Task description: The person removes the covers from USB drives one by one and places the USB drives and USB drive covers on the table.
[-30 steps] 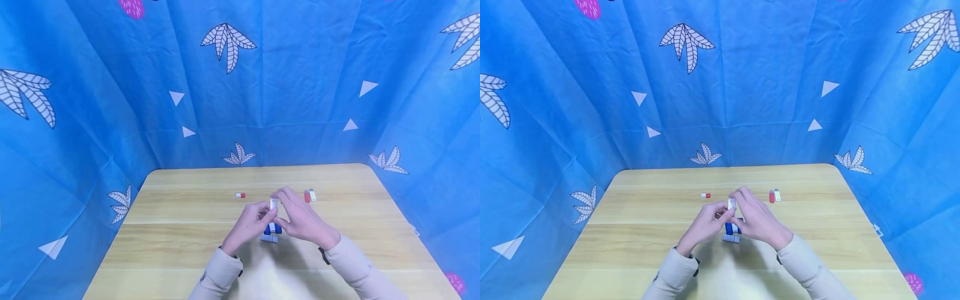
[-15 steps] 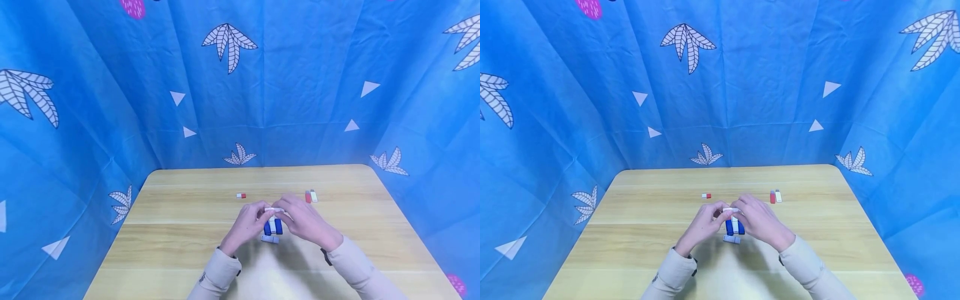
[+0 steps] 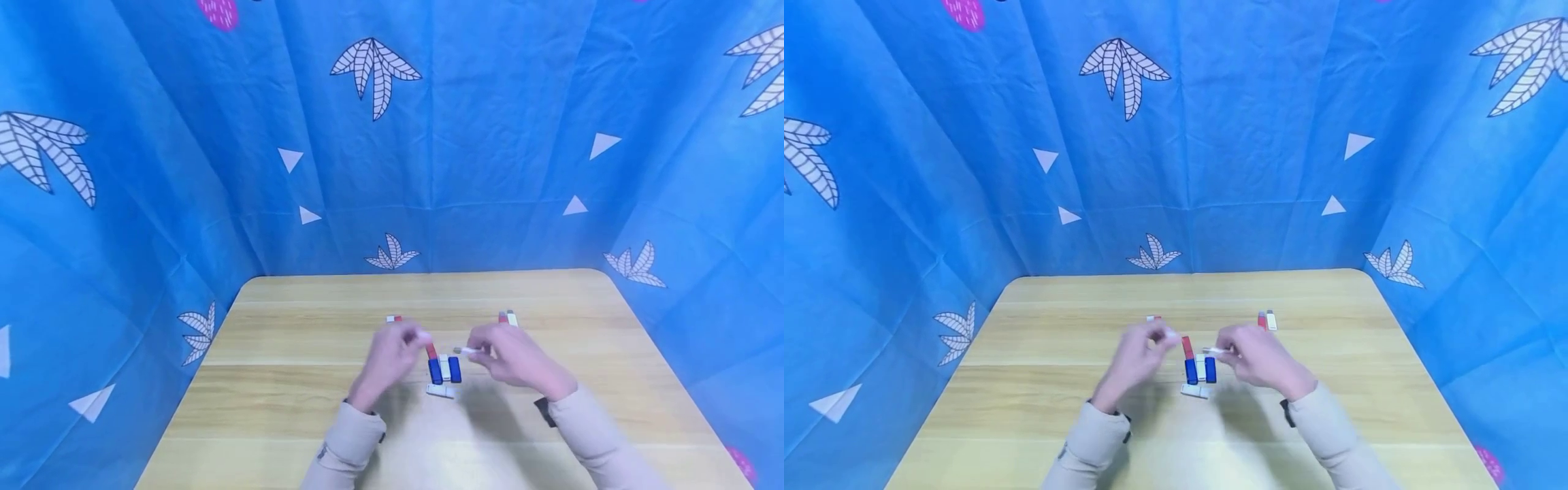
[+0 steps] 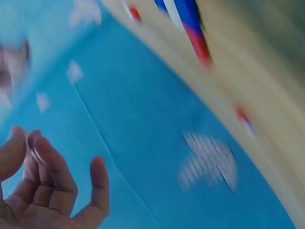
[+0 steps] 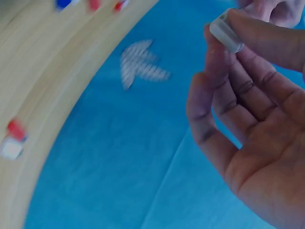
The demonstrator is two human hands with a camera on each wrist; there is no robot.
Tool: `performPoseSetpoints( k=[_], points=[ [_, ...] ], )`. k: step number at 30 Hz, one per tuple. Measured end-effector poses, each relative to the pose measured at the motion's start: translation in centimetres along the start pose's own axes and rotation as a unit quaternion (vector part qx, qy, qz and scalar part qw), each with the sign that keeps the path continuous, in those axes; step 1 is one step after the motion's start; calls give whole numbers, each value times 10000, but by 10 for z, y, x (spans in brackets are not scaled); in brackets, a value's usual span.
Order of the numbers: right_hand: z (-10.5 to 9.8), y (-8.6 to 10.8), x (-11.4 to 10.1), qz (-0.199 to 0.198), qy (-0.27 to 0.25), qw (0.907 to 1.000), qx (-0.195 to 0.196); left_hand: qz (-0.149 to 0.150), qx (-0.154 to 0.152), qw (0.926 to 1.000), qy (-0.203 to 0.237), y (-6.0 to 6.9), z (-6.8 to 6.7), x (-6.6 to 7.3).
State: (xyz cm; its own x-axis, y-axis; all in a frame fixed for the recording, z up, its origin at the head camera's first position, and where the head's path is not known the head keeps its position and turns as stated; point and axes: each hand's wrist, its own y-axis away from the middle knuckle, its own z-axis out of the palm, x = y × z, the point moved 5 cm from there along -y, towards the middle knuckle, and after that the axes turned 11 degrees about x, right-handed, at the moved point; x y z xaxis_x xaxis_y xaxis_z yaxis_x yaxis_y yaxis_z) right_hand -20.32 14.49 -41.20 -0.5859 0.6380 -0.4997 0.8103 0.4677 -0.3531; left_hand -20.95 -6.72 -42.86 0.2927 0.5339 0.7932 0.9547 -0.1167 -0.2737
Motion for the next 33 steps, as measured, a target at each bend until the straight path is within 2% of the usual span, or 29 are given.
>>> performPoseSetpoints(
  k=[3, 5, 8, 13, 21, 28, 33],
  points=[
    [-16, 3, 19, 530, 132, 9983, 195, -63, 735, 9971, -170, -9, -30, -11],
    [-26, 3, 31, 845, 163, 9954, 413, 13, 926, 9953, -294, -13, -39, -17],
    [-35, 2, 44, 1224, 146, 9904, 627, 93, 758, 9963, -393, -15, -38, -21],
    [-34, -4, 63, 1798, -62, 9807, 766, -144, 421, 9981, -434, -10, -28, -29],
    [-25, -11, 101, 2776, -51, 9547, 1073, -549, 51, 9980, -318, -5, -21, -34],
    [-13, -13, 125, 3361, -371, 9366, 923, -631, -28, 9975, -323, -6, -20, -37],
    [0, -11, 138, 3850, -573, 9178, 780, -675, -76, 9976, -123, -7, -18, -39]
  ],
)
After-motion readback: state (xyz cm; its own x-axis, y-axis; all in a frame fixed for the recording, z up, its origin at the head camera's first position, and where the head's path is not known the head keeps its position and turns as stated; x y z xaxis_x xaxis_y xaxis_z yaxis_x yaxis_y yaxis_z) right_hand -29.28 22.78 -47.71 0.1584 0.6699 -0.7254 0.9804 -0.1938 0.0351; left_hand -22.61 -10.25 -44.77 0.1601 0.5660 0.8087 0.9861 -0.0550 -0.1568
